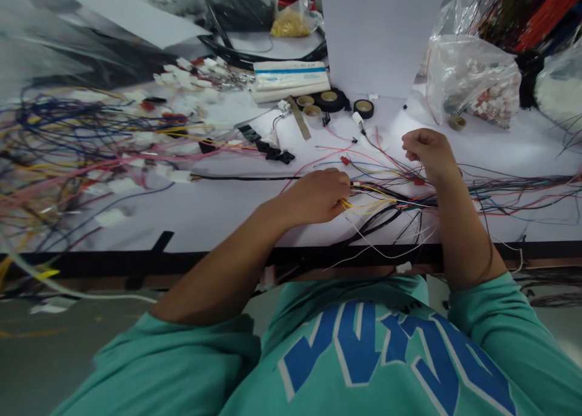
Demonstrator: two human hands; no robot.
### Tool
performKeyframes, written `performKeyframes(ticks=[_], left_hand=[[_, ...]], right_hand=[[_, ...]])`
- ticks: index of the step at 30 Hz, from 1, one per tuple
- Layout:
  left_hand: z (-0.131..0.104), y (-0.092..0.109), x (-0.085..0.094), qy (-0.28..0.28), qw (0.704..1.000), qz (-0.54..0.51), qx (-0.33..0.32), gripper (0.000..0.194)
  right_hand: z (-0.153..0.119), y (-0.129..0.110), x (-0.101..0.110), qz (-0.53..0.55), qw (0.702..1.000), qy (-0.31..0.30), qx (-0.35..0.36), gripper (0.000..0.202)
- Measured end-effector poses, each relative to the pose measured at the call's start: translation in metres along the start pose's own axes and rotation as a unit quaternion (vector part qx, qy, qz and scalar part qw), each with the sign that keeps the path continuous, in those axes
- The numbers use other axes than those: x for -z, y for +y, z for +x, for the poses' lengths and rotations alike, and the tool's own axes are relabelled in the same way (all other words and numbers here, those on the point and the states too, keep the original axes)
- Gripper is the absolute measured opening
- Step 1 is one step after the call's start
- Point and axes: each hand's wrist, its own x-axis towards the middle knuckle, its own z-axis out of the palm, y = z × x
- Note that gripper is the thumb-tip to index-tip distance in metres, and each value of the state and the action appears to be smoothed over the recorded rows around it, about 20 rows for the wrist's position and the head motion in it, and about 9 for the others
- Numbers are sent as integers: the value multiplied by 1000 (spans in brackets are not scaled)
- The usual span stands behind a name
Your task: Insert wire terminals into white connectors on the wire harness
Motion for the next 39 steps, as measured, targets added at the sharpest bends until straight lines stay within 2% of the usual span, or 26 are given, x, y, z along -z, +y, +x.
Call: performKeyframes(ticks=[4, 11, 16, 19, 25, 29, 31, 34, 36, 39], left_hand=[[1, 6, 4, -23, 999, 8, 34, 16], [7, 13, 10, -69, 996, 23, 57, 15], [3, 10, 12, -47, 994, -61, 74, 10], [1, 10, 14, -52, 988, -112, 96, 13], [3, 14, 11, -100, 973, -134, 157, 23], [4, 13, 7, -135, 972, -107, 160, 28], [5, 10, 6, -125, 975, -104, 155, 24], [5, 3, 4, -73, 971, -160, 163, 24], [6, -2, 3, -34, 959, -220, 173, 24], [7, -9, -1, -11, 936, -305, 177, 18]], right_hand=[[-1, -4, 0, -16, 999, 38, 1, 10], [-2, -3, 0, -69, 996, 51, 2, 11], [0, -2, 4, -90, 993, 73, 6, 9], [0, -4, 6, -103, 991, 82, 8, 10], [1, -4, 7, -123, 988, 87, 28, 11], [2, -3, 8, -118, 988, 91, 37, 12], [2, -4, 8, -112, 989, 90, 39, 13], [3, -4, 9, -93, 991, 82, 44, 13], [3, -5, 9, -77, 993, 80, 46, 12], [2, -6, 8, -56, 994, 83, 42, 12]])
